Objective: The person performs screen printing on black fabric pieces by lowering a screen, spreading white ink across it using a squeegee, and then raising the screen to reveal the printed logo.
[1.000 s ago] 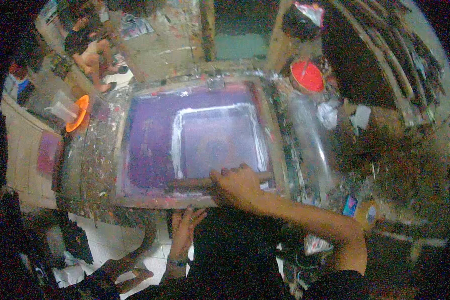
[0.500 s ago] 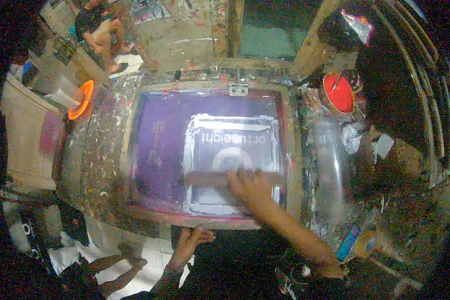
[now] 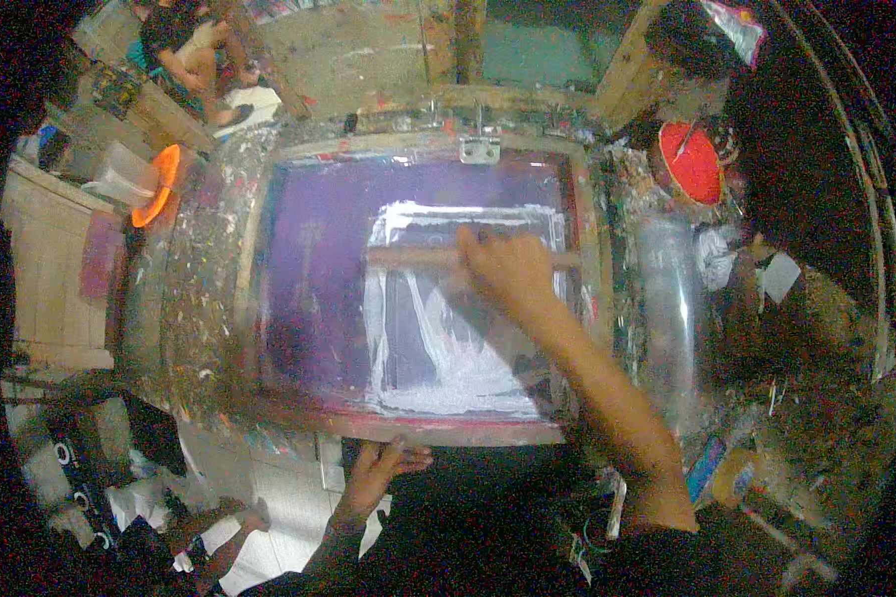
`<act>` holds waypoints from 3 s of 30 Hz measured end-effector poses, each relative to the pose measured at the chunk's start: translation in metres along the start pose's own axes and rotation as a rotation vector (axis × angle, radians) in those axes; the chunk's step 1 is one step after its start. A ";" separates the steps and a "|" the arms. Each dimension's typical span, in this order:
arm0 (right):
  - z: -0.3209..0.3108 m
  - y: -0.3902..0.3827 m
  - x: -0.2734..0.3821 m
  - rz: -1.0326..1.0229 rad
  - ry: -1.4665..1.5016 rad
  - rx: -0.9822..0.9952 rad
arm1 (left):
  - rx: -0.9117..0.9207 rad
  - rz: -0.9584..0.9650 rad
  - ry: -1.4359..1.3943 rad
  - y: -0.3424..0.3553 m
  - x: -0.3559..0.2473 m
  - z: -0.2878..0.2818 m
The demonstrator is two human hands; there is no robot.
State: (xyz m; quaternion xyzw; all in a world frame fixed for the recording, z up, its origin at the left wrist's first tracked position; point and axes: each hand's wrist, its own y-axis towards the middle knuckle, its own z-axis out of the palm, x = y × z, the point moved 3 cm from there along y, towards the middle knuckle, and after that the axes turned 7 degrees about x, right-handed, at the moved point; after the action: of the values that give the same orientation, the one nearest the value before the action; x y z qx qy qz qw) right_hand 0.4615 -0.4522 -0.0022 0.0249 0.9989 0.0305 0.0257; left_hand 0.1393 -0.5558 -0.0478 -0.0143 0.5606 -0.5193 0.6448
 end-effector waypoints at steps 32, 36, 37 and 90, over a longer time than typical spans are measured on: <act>-0.348 0.006 0.001 0.213 0.047 -0.334 | -0.493 0.946 1.283 0.143 -0.240 -0.015; -0.373 0.015 -0.012 0.134 0.056 -0.452 | -0.568 0.939 1.603 0.237 -0.228 -0.062; -0.372 0.021 -0.015 0.124 0.050 -0.461 | -0.569 0.796 1.714 0.249 -0.221 -0.072; -0.368 0.074 -0.051 0.185 0.040 -0.334 | -0.581 1.205 1.944 0.247 -0.232 -0.063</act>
State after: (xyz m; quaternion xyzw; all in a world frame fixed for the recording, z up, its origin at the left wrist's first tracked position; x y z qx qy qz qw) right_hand 0.4962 -0.4030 0.3719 0.1113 0.9737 0.1986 0.0065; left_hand 0.2931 -0.2477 -0.0548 0.5079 0.8297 0.2235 0.0607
